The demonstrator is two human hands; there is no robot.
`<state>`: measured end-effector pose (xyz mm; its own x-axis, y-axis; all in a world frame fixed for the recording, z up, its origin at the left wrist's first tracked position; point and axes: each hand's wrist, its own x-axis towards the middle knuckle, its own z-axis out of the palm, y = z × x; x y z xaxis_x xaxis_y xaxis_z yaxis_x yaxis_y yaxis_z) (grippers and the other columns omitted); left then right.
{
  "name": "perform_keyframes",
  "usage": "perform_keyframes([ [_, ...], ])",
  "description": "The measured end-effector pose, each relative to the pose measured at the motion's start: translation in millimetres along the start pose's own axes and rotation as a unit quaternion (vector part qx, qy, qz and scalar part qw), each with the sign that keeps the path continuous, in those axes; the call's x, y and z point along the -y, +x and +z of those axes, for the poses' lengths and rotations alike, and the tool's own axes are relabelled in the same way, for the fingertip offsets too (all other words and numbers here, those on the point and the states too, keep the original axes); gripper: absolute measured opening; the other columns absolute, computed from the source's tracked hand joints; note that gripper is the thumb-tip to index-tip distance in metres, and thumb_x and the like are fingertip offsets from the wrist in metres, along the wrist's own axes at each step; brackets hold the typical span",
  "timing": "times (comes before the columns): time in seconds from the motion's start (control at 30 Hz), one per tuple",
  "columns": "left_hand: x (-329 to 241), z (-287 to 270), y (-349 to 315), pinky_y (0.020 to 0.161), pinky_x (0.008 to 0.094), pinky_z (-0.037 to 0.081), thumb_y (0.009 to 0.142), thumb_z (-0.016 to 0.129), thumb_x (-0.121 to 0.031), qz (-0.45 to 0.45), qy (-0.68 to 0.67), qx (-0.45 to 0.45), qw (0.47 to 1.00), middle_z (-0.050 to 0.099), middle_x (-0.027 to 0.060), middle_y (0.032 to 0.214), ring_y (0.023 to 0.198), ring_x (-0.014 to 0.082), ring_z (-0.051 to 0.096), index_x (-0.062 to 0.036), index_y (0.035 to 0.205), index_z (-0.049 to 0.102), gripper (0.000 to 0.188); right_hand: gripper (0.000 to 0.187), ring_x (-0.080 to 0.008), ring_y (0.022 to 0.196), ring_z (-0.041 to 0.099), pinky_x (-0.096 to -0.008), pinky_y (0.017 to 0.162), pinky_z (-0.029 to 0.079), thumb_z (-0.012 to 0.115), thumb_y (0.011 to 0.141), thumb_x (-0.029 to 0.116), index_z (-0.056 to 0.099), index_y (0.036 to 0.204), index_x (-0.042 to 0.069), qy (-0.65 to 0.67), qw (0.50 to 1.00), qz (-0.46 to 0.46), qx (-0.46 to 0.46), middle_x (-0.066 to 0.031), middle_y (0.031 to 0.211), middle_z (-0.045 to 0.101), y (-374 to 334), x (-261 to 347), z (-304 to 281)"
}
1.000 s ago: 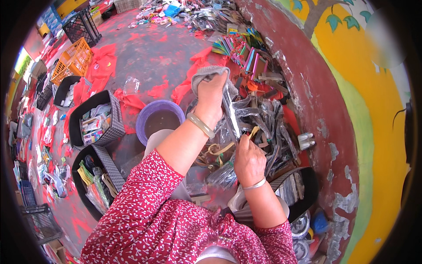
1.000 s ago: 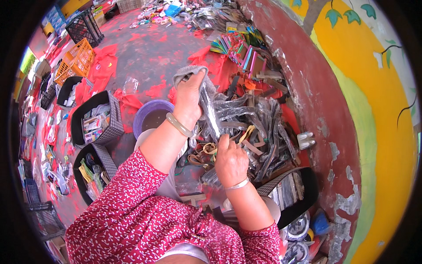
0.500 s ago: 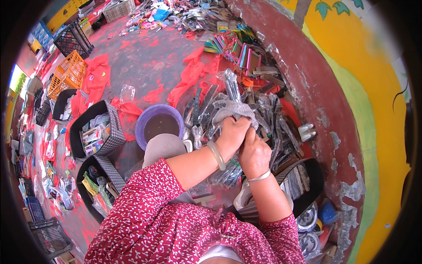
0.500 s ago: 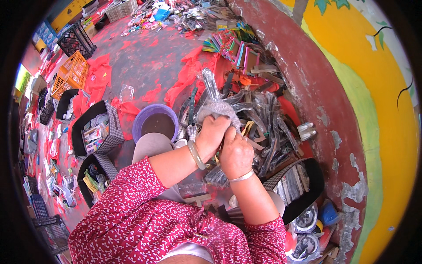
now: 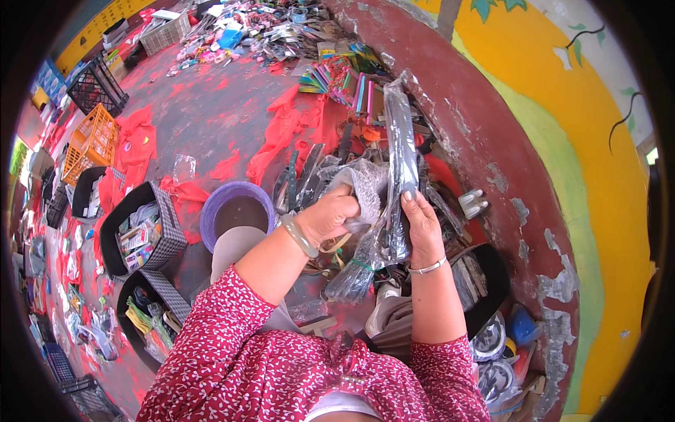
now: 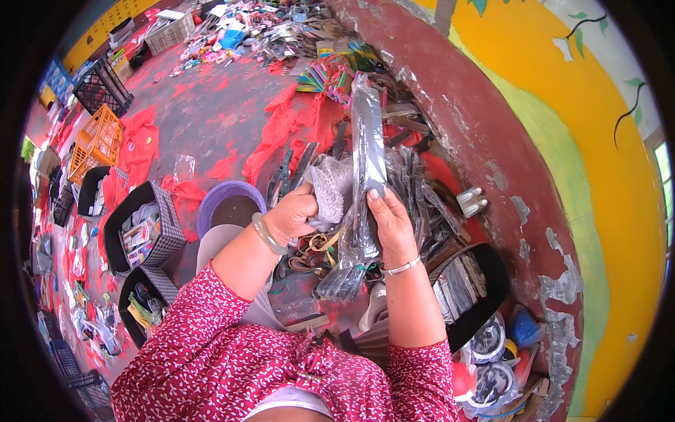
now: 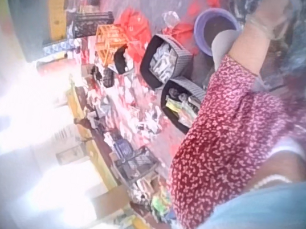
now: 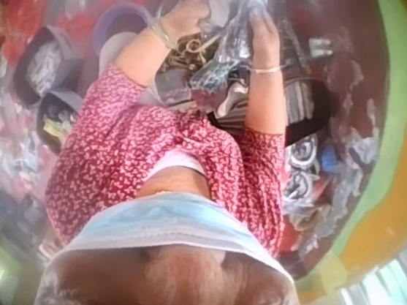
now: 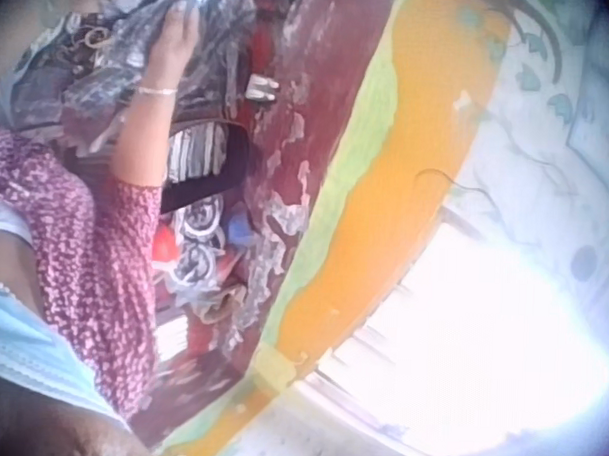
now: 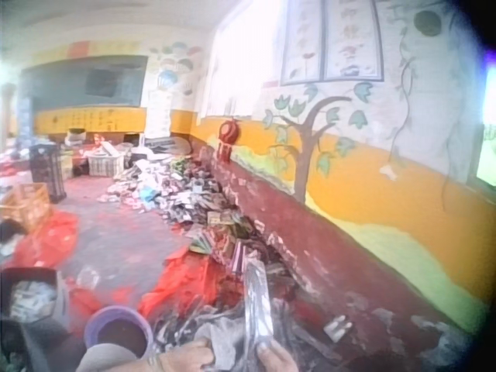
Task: The person picks up plastic-wrapped straps from a pile on the floor, wipes them with a cloth dipped in a bucket of liquid, and places them into a black bin.
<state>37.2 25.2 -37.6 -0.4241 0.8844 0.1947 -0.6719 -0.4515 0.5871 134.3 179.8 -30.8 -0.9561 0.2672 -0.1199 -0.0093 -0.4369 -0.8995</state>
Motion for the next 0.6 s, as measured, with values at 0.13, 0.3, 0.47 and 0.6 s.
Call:
perform_keyframes([
  [0.13, -20, 9, 10, 0.089, 0.0305, 0.041, 0.078, 0.061, -0.003, 0.017, 0.476, 0.008, 0.879, 0.056, 0.0083, 0.112, 0.101, 0.0155, 0.053, -0.0003, 0.117, 0.051, 0.04, 0.028, -0.0081, 0.079, 0.055, -0.0217, 0.071, 0.045, 0.053, 0.091, 0.02, 0.055, 0.112, 0.001, -0.014, 1.0, 0.005, -0.007, -0.0014, 0.094, 0.061, 0, 3, -4],
  [0.3, -37, 11, 10, 0.089, 0.032, 0.042, 0.077, 0.064, -0.005, -0.015, 0.463, 0.023, 0.886, 0.056, 0.0087, 0.111, 0.1, 0.0153, 0.053, 0.0009, 0.115, 0.051, 0.04, 0.026, -0.0066, 0.072, 0.056, -0.0212, 0.066, 0.046, 0.053, 0.091, 0.021, 0.055, 0.109, 0.001, -0.015, 0.999, -0.007, -0.041, -0.0001, 0.087, 0.061, 4, -2, 1],
  [0.47, -38, 4, -11, 0.095, 0.0363, 0.04, 0.085, 0.054, -0.014, -0.006, 0.172, 0.079, 0.982, 0.052, 0.0138, 0.122, 0.111, 0.0215, 0.052, 0.0019, 0.124, 0.045, 0.043, 0.024, -0.0099, 0.055, 0.056, -0.0235, 0.051, 0.047, 0.053, 0.091, 0.024, 0.055, 0.1, 0.003, 0.07, 0.997, 0.026, -0.006, -0.0014, 0.071, 0.059, -1, 13, -5],
  [0.6, -31, -12, -15, 0.097, 0.0395, 0.039, 0.089, 0.049, -0.032, -0.013, 0.059, 0.027, 0.998, 0.052, 0.0148, 0.123, 0.113, 0.0248, 0.052, 0.0012, 0.124, 0.045, 0.048, 0.022, -0.0102, 0.056, 0.056, -0.0233, 0.052, 0.047, 0.051, 0.089, 0.018, 0.055, 0.104, 0.003, 0.079, 0.996, 0.031, -0.024, -0.0017, 0.072, 0.059, -4, 20, 4],
])
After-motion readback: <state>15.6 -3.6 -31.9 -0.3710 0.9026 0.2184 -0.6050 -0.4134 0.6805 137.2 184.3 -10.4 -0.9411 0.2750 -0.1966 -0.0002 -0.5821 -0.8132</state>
